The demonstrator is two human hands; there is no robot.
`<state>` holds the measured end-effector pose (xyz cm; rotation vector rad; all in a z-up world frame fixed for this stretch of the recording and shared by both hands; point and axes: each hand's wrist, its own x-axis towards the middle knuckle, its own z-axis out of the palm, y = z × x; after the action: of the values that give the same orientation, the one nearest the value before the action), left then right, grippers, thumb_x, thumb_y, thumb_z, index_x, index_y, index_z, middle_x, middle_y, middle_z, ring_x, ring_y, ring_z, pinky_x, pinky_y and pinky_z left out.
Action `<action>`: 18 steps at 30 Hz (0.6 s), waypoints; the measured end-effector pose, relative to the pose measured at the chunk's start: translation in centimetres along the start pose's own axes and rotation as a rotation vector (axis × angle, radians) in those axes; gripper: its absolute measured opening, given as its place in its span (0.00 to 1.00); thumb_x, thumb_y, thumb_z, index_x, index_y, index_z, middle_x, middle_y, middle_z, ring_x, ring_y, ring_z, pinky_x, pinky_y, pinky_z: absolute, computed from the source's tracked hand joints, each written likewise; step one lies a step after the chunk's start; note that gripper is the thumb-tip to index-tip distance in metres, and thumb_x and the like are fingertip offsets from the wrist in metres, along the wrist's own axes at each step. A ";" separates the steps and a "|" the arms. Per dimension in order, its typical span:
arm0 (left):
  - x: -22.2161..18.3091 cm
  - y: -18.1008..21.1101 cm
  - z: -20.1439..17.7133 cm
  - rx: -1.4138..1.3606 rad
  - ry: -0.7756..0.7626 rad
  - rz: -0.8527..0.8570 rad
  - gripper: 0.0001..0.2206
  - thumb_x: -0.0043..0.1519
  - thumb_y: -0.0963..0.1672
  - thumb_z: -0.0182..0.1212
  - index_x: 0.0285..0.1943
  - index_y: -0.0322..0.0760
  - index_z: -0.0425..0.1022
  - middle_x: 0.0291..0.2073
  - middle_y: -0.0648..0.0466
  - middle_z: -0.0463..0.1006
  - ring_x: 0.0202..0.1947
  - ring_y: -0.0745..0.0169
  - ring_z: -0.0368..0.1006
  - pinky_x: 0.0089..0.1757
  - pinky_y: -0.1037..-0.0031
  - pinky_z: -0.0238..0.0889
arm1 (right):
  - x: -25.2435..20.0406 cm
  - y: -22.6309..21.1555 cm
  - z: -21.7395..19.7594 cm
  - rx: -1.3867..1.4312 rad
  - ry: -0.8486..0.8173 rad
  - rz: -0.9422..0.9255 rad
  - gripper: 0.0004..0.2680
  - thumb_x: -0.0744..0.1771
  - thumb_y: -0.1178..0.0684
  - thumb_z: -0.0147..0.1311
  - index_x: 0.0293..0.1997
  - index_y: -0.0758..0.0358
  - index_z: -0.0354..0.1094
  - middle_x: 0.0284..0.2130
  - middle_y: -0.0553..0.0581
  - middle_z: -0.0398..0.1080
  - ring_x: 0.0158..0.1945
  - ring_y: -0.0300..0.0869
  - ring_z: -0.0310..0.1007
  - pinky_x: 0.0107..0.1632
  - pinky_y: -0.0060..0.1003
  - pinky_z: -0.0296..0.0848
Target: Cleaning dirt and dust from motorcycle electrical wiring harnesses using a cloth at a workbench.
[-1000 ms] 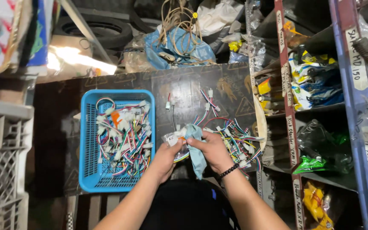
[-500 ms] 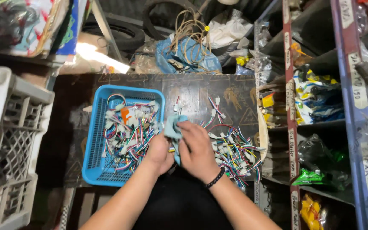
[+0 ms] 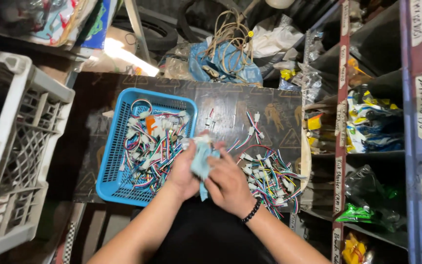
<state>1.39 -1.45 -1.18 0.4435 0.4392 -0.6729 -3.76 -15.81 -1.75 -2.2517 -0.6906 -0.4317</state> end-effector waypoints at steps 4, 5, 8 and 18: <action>0.6 -1.3 -1.0 -0.077 -0.002 0.038 0.22 0.70 0.53 0.43 0.66 0.45 0.69 0.57 0.41 0.78 0.55 0.47 0.75 0.58 0.56 0.65 | 0.2 0.4 -1.2 -0.146 -0.006 -0.075 0.04 0.64 0.59 0.60 0.39 0.66 0.75 0.48 0.63 0.77 0.57 0.54 0.75 0.70 0.60 0.55; 0.5 -1.8 -0.6 -0.108 0.002 0.026 0.22 0.69 0.53 0.44 0.67 0.43 0.70 0.58 0.43 0.78 0.56 0.50 0.74 0.61 0.58 0.63 | 0.3 0.3 -1.3 -0.213 0.042 -0.018 0.06 0.65 0.59 0.59 0.44 0.66 0.74 0.51 0.62 0.76 0.60 0.55 0.73 0.71 0.59 0.53; 1.5 -3.1 -1.8 0.011 -0.067 0.050 0.22 0.64 0.45 0.47 0.67 0.37 0.70 0.58 0.43 0.78 0.57 0.51 0.74 0.64 0.60 0.59 | 1.9 -1.2 -1.0 -0.192 0.135 0.030 0.07 0.66 0.60 0.57 0.47 0.68 0.74 0.52 0.66 0.74 0.59 0.59 0.73 0.68 0.59 0.58; 1.4 -3.5 -1.6 -0.129 -0.114 0.034 0.26 0.65 0.56 0.51 0.64 0.41 0.75 0.56 0.51 0.81 0.54 0.61 0.74 0.60 0.73 0.61 | 2.1 0.2 -1.9 -0.121 0.167 0.090 0.05 0.63 0.61 0.61 0.40 0.60 0.75 0.40 0.54 0.76 0.45 0.53 0.76 0.53 0.51 0.73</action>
<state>-0.34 -3.73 -4.10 0.2887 0.3636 -0.6299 -2.14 -16.57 0.50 -2.3174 -0.4872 -0.6233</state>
